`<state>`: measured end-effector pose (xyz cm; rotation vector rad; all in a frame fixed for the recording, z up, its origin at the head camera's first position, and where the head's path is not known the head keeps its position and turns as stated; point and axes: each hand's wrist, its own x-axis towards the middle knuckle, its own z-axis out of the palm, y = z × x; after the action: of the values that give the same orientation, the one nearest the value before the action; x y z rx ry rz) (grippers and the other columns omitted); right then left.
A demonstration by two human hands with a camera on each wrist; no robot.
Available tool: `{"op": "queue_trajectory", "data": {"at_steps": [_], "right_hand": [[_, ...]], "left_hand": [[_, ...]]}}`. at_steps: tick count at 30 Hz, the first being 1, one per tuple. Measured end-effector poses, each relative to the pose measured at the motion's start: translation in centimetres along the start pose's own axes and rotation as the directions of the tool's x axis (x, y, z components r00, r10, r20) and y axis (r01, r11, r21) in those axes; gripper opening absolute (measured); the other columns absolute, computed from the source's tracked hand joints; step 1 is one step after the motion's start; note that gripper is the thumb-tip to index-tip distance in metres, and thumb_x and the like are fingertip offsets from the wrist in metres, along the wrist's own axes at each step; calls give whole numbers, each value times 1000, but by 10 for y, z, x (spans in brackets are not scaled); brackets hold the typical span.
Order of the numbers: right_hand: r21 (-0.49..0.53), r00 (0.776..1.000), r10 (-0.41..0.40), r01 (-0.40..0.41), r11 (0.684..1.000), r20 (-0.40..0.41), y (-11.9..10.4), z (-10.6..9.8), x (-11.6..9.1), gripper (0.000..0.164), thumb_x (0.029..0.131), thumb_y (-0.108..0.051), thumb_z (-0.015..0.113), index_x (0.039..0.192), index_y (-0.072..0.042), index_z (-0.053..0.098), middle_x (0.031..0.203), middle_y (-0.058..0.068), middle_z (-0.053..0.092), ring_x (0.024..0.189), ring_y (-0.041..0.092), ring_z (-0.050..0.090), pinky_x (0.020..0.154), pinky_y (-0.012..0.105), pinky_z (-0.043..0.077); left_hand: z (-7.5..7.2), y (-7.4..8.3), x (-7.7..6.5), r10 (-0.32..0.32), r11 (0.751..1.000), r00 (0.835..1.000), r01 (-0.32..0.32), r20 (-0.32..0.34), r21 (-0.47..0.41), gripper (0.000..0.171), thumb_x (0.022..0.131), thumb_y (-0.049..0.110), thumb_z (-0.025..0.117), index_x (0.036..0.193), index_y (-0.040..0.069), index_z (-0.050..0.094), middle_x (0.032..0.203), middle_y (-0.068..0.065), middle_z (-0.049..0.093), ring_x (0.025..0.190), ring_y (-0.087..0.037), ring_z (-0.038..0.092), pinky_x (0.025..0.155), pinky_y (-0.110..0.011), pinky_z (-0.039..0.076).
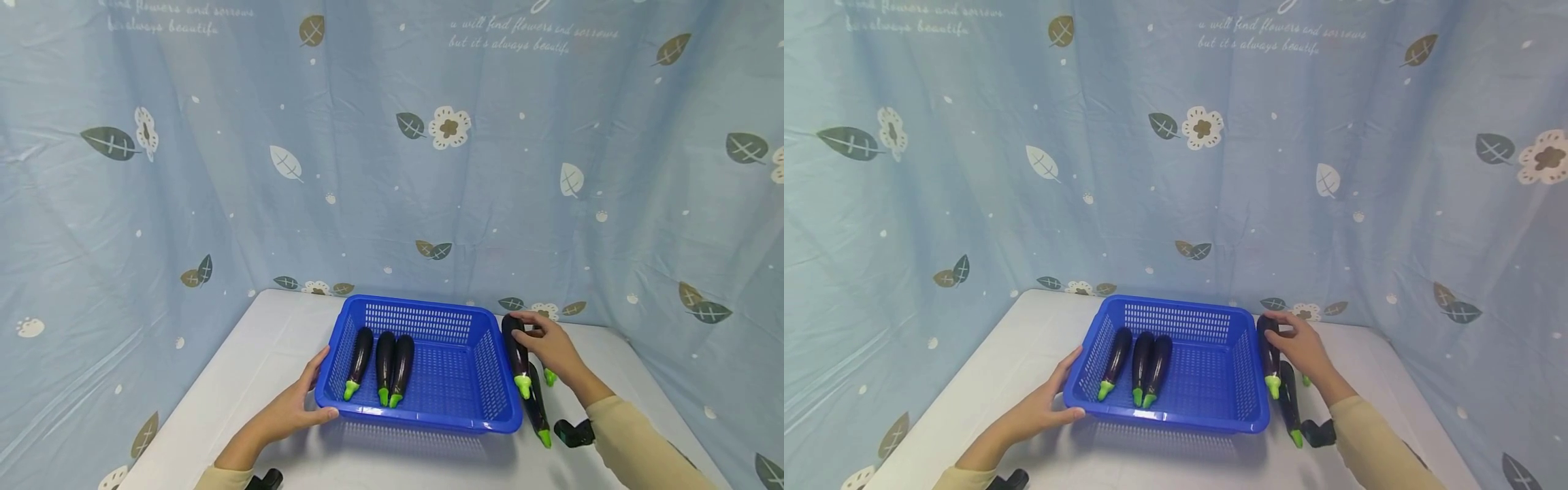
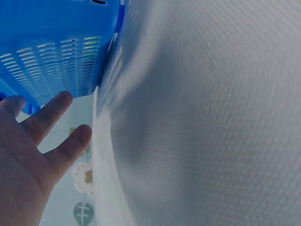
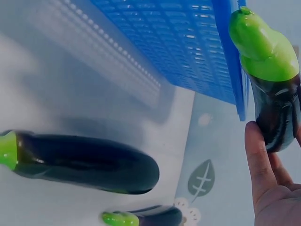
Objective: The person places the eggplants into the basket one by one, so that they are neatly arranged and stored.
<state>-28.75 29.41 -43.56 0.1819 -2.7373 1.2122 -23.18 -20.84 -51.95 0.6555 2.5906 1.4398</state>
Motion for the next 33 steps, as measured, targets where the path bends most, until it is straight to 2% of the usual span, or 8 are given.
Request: {"op": "queue_trajectory", "data": {"at_steps": [11,17,33], "right_hand": [[2,1000,23,-23,1000,11,-11,10,6,49,101,-29,65,145,-9,54,145,29,48,125,51,55,95,64,50],[-5,1000,-7,7,1000,14,-16,16,12,49,101,-28,65,145,-8,55,144,28,50,123,49,57,94,62,52],[35,999,7,-8,999,43,-23,34,21,49,100,-30,66,145,-12,56,145,24,51,124,45,57,99,63,47]], "left_hand": [[-1,1,-1,-2,1000,1000,2,3,-7,110,88,33,79,165,26,0,164,-24,23,144,-48,35,110,-71,29],[-1,2,-2,-7,1000,1000,7,3,-9,110,87,33,79,165,25,1,164,-24,23,144,-48,34,110,-71,29],[-1,4,-1,1,1000,1000,0,3,-5,111,87,33,79,165,21,1,165,-23,21,145,-49,32,110,-73,27]]}}
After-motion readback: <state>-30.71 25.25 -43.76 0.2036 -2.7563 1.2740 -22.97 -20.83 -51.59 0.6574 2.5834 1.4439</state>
